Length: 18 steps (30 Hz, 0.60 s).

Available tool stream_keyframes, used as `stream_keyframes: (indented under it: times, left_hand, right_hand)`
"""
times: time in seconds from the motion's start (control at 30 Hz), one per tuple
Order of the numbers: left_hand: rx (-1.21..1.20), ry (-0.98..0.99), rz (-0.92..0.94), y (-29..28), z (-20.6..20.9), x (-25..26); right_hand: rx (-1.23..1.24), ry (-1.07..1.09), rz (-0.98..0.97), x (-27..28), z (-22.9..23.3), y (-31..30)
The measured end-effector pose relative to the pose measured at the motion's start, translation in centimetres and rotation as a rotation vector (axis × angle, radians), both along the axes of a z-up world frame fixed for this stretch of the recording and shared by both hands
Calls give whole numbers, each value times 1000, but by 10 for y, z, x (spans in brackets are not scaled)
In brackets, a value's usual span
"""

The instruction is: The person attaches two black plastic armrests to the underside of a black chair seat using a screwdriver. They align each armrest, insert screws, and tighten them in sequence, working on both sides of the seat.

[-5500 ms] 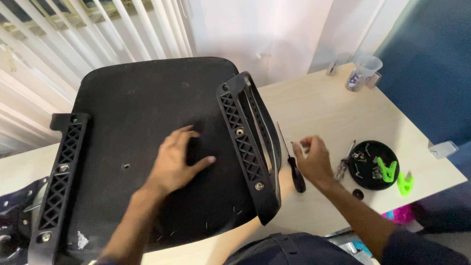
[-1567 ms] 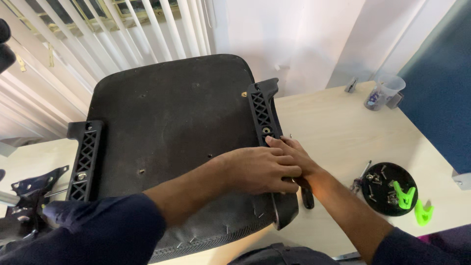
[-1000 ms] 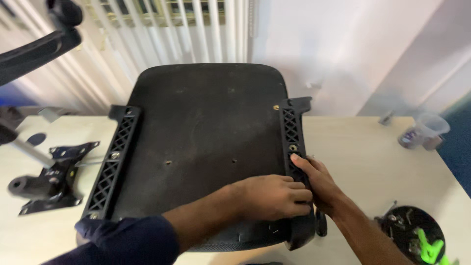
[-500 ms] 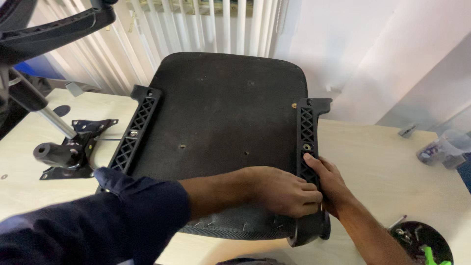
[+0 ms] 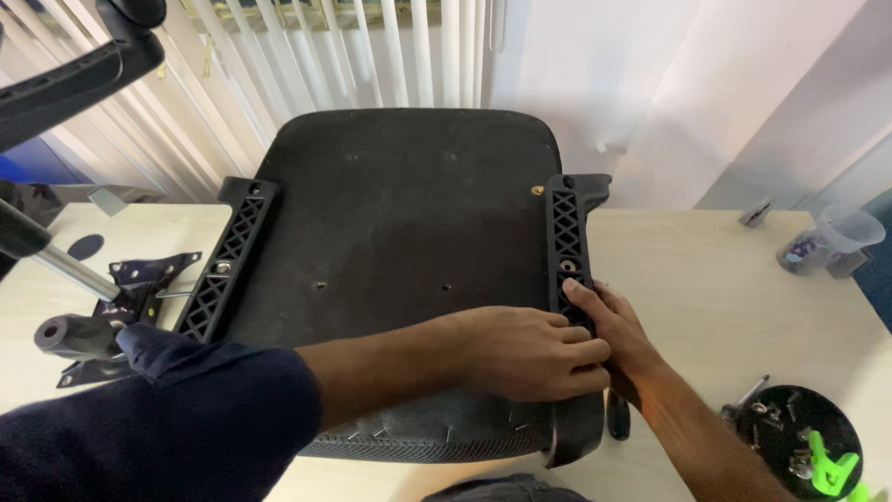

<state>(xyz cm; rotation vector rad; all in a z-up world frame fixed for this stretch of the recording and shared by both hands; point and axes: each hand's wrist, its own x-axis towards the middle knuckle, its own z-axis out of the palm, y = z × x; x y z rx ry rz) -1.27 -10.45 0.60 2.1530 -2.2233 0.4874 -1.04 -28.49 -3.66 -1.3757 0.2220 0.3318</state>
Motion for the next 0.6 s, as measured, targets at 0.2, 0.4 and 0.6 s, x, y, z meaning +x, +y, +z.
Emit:
stream_keyframes:
  times: [0.2,0.4,0.6]
  left_hand:
    - [125,-104,7,-22,7,2]
    - [377,-25,282,-22,10,-16]
    - [-178,128,94,-3,0,-30]
  right_hand:
    - [22,-100,58,3,-11,-4]
    - [-61,30,-3,-2,-11,-6]
    - [-100,30,2,-8,-5,-1]
